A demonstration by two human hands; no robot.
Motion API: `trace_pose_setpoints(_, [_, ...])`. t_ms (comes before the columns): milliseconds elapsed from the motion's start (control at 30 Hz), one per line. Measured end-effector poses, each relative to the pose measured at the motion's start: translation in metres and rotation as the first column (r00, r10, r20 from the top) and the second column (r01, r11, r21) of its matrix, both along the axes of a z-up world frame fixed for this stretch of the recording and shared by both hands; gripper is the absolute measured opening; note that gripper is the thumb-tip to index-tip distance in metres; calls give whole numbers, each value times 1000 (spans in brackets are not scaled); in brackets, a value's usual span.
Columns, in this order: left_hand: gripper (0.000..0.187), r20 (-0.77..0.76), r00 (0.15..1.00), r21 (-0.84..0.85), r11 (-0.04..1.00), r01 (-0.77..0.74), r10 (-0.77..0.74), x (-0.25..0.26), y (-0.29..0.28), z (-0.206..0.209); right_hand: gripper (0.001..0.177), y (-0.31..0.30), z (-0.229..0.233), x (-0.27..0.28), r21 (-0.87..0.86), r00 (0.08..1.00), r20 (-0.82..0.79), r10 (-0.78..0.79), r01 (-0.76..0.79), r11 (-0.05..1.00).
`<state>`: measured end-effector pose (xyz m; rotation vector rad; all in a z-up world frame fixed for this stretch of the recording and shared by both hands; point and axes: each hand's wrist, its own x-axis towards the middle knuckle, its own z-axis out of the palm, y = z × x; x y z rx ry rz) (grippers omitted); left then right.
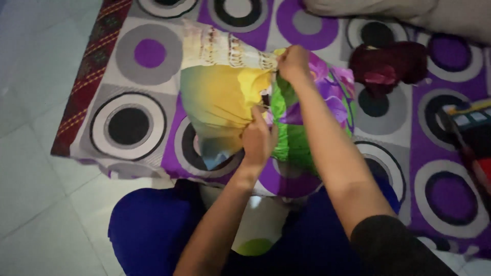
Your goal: A person is putting a floral pillowcase onto a pillow while sitting on a mattress on the floor.
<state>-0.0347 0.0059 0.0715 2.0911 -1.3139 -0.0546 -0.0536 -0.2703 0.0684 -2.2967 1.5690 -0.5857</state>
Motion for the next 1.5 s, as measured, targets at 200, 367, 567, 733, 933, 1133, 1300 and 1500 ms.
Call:
trace_pose_setpoints(200, [55,-19,995,-108,990,94,-97,-3,-3,21,24,-17,-21,-30,153,986,50,-162,152,976])
trace_pose_setpoints(367, [19,264,961,149,988,38,-77,2,-6,-52,32,4,-15,-62,307,979,-18,-205,201,930])
trace_pose_setpoints(567, [3,-43,999,153,988,-16,23,8,-6,-98,27,52,-17,-28,147,938,-247,-242,283,948])
trace_pose_setpoints(733, [11,-458,851,-195,905,-379,258,16,-53,-142,25,96,52,-27,94,984,-176,-15,32,995])
trace_pose_setpoints(933, [17,-644,627,-237,666,-708,437,42,-66,-47,5,20,-14,-34,53,807,589,44,-93,994])
trace_pose_setpoints(1133, [32,-274,921,-719,577,-388,278,126,-40,65,8,41,72,17,87,-44,992,-117,-431,898])
trace_pose_setpoints(1300, [39,608,588,-712,694,106,534,183,-26,56,9,12,52,3,14,-54,996,-72,-693,721])
trace_pose_setpoints(1500, [16,432,901,-45,997,69,-43,91,110,114,44,-3,-47,-103,638,859,421,289,-508,579])
